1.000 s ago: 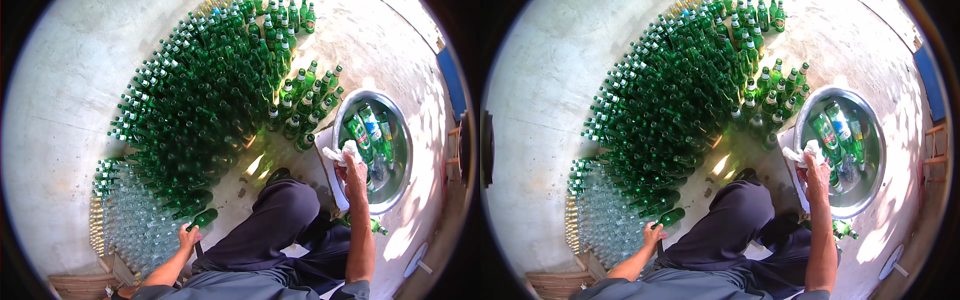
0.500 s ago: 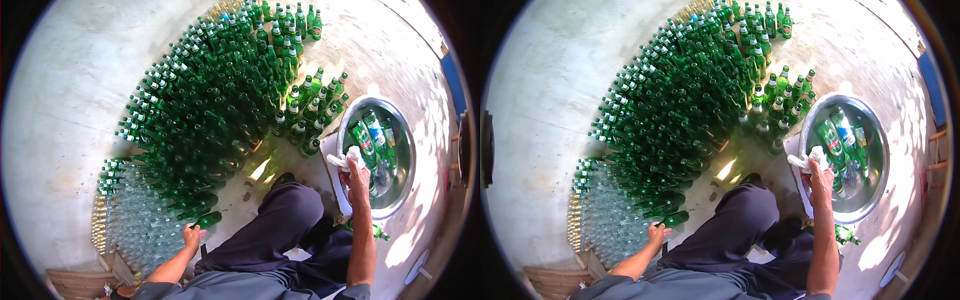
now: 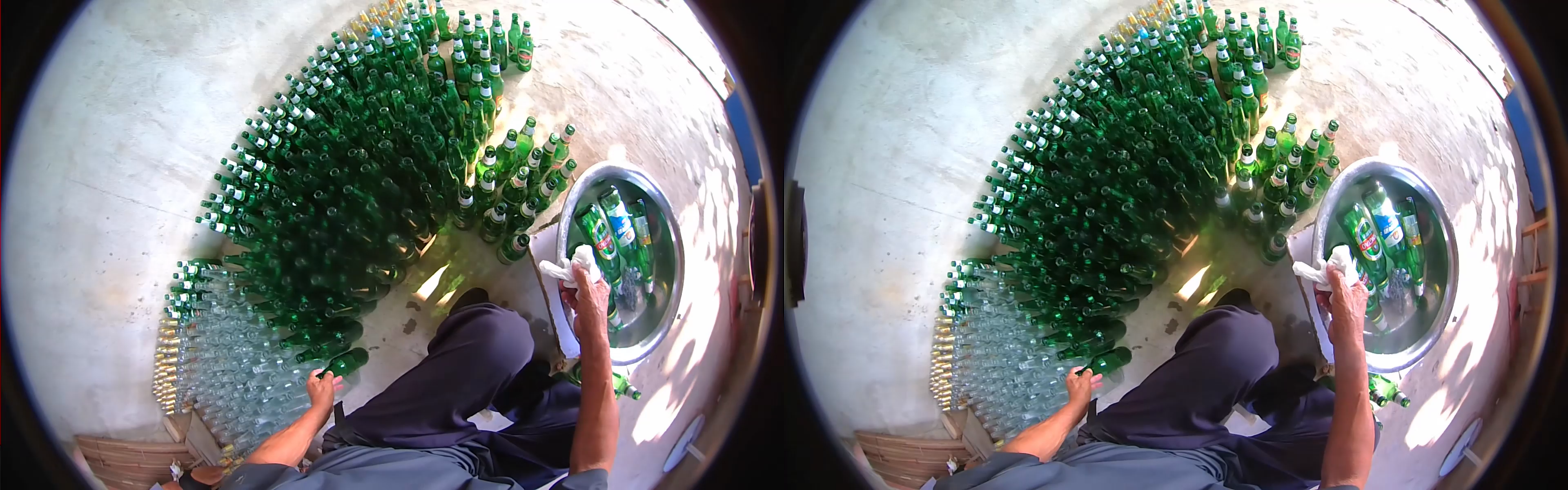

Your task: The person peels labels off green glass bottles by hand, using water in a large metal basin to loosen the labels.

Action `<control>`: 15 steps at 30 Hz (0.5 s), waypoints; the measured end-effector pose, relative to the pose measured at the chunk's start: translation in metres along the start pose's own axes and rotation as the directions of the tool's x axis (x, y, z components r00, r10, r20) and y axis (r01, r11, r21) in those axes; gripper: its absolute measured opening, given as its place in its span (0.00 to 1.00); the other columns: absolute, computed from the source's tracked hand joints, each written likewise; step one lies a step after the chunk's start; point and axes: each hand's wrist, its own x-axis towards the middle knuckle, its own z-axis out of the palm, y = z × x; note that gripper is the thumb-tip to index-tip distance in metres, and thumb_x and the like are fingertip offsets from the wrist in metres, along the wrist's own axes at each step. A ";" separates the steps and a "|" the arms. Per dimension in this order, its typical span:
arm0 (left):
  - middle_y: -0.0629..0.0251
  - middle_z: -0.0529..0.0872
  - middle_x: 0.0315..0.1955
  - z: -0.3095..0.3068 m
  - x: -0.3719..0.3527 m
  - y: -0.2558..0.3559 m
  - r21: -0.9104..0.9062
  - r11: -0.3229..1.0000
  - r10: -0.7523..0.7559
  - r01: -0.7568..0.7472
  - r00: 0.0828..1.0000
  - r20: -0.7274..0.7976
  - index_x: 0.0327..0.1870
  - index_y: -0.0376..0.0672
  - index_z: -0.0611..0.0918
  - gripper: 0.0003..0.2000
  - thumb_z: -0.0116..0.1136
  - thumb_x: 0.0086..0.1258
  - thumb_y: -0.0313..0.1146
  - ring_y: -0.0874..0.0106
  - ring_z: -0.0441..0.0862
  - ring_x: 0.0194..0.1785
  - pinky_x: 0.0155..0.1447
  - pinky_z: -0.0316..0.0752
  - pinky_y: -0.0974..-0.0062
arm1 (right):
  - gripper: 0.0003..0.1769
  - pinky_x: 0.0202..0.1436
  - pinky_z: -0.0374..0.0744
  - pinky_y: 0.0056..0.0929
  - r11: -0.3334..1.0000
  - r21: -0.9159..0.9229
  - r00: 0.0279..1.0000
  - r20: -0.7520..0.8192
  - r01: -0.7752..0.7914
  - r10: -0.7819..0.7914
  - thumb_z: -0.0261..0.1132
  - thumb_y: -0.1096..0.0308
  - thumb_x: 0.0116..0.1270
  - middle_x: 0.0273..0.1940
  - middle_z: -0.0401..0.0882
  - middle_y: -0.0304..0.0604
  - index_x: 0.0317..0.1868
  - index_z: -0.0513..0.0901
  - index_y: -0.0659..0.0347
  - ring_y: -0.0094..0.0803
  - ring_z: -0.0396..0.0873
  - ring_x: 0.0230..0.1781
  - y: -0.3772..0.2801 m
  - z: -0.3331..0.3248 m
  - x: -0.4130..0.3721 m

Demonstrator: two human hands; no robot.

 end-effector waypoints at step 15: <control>0.49 0.81 0.50 -0.004 -0.007 0.010 0.077 0.986 -0.145 0.144 0.989 -0.001 0.72 0.38 0.56 0.34 0.64 0.70 0.32 0.58 0.88 0.37 0.33 0.85 0.61 | 0.21 0.33 0.79 0.20 0.999 -0.035 1.000 -0.002 0.015 -0.015 0.71 0.50 0.69 0.36 0.83 0.35 0.52 0.84 0.56 0.21 0.80 0.31 -0.002 0.005 -0.001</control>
